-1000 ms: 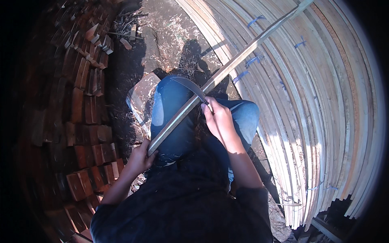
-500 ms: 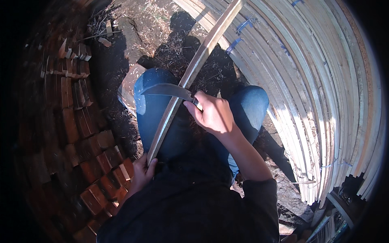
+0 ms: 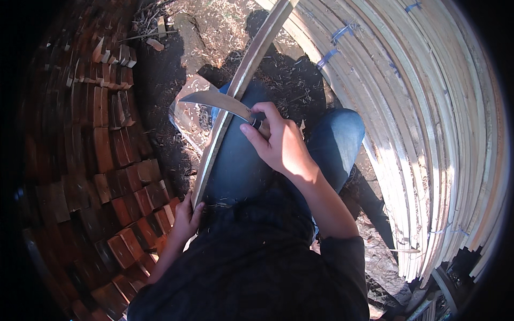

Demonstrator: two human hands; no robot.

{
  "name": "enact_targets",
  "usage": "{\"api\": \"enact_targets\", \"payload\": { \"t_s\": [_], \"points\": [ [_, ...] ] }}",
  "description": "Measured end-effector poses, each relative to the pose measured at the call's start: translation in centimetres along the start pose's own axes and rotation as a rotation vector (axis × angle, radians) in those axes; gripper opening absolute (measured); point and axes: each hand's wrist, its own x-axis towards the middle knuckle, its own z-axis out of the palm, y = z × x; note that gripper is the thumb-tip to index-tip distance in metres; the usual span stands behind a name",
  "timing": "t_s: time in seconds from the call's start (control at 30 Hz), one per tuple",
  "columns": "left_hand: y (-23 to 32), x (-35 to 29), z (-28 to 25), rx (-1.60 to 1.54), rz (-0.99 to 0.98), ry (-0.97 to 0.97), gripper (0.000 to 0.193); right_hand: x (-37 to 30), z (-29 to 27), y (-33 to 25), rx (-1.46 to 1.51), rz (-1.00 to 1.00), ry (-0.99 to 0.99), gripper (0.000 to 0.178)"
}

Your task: The person sits on the ground and uses a curved knife to shave thin strips from a long wooden plank held between their legs. They repeatedly scrape the blade along the wood to remove shavings and smooth the surface.

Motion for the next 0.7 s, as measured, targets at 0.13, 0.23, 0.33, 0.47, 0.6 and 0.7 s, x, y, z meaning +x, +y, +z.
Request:
{"api": "enact_targets", "payload": {
  "t_s": [0.13,0.23,0.33,0.47,0.6,0.7],
  "points": [
    [0.1,2.0,-2.2,0.005,0.081,-0.128,0.017,-0.1,-0.7,-0.4,-0.038,-0.048,0.054,0.023],
    [-1.9,2.7,-1.4,-0.175,-0.054,-0.162,0.016,-0.3,-0.7,-1.0,-0.05,-0.001,-0.061,0.022],
    [-1.0,2.6,0.2,-0.101,0.107,0.013,0.018,-0.5,-0.5,-1.5,-0.099,0.015,-0.106,0.023],
    [-1.5,2.2,0.3,0.013,0.128,0.074,0.023,-1.4,0.4,-1.4,-0.263,-0.037,-0.101,0.028],
    [-1.3,1.4,0.7,0.077,0.145,0.104,0.024,-3.1,1.4,-1.0,-0.399,-0.142,-0.053,0.032],
    [-0.9,0.8,1.3,0.119,0.172,0.113,0.024,-3.5,1.4,-1.0,-0.486,-0.189,-0.024,0.033]
  ]
}}
